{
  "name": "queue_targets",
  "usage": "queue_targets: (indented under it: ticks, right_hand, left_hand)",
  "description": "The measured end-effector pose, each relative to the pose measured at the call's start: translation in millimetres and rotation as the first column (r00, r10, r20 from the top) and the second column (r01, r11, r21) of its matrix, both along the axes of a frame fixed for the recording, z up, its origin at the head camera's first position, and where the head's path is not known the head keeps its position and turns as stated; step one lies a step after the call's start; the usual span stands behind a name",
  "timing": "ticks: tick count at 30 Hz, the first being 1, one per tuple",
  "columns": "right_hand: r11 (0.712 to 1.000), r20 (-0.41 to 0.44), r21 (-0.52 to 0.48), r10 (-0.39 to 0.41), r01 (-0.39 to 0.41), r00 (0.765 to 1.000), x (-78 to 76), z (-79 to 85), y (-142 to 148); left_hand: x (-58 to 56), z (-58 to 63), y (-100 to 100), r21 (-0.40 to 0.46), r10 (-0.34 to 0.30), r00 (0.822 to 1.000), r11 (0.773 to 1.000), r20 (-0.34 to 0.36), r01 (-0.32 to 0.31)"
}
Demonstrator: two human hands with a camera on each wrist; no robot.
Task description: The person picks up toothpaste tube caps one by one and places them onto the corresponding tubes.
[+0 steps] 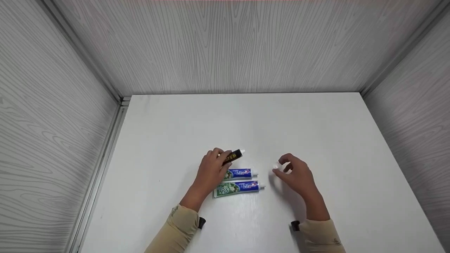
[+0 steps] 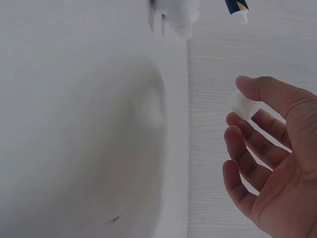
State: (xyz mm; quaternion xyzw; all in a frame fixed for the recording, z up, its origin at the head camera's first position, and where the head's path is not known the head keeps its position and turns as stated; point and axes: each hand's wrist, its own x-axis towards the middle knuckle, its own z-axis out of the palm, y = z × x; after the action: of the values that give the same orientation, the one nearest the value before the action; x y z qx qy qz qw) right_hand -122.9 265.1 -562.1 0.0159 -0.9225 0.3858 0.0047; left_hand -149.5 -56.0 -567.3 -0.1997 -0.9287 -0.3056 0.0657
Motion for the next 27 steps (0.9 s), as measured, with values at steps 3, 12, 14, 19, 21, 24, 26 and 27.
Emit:
queue_targets:
  ticks: [3,12,14,19,21,24,26,27]
  right_hand:
    - [1.0,-0.01,-0.022,0.003,-0.003,1.0,3.3,2.3,-4]
    - [0.994,-0.076,-0.074,0.072,-0.077,0.995,10.9,8.1,-13]
    - [0.991,-0.102,-0.081,0.101,-0.109,0.99,12.0,9.0,-15]
    - [0.985,-0.168,-0.063,0.146,-0.158,0.975,13.6,12.0,-19]
    - [0.984,-0.186,-0.057,0.156,-0.169,0.97,14.1,14.0,-21]
    - [0.983,-0.191,-0.052,0.163,-0.175,0.968,14.9,16.9,-25]
    - [0.983,-0.188,-0.05,0.164,-0.176,0.968,15.3,18.3,-27]
    - [0.983,-0.185,-0.05,0.164,-0.176,0.969,15.5,19.0,-28]
  left_hand:
    - [5.8,3.6,3,0.012,-0.053,0.998,0.999,-0.018,0.053]
    - [17.6,16.5,5,0.034,-0.225,0.974,0.974,0.024,0.224]
    - [19.3,19.7,4,0.025,-0.246,0.968,0.969,0.046,0.245]
    - [20.8,22.6,5,-0.002,-0.268,0.962,0.963,0.053,0.268]
    - [21.3,23.2,5,-0.005,-0.27,0.962,0.963,0.048,0.271]
    - [22.1,22.7,7,-0.008,-0.279,0.959,0.96,0.045,0.28]
    - [23.2,23.0,8,-0.012,-0.287,0.957,0.958,0.049,0.288]
    - [23.8,23.1,9,-0.012,-0.292,0.955,0.956,0.05,0.293]
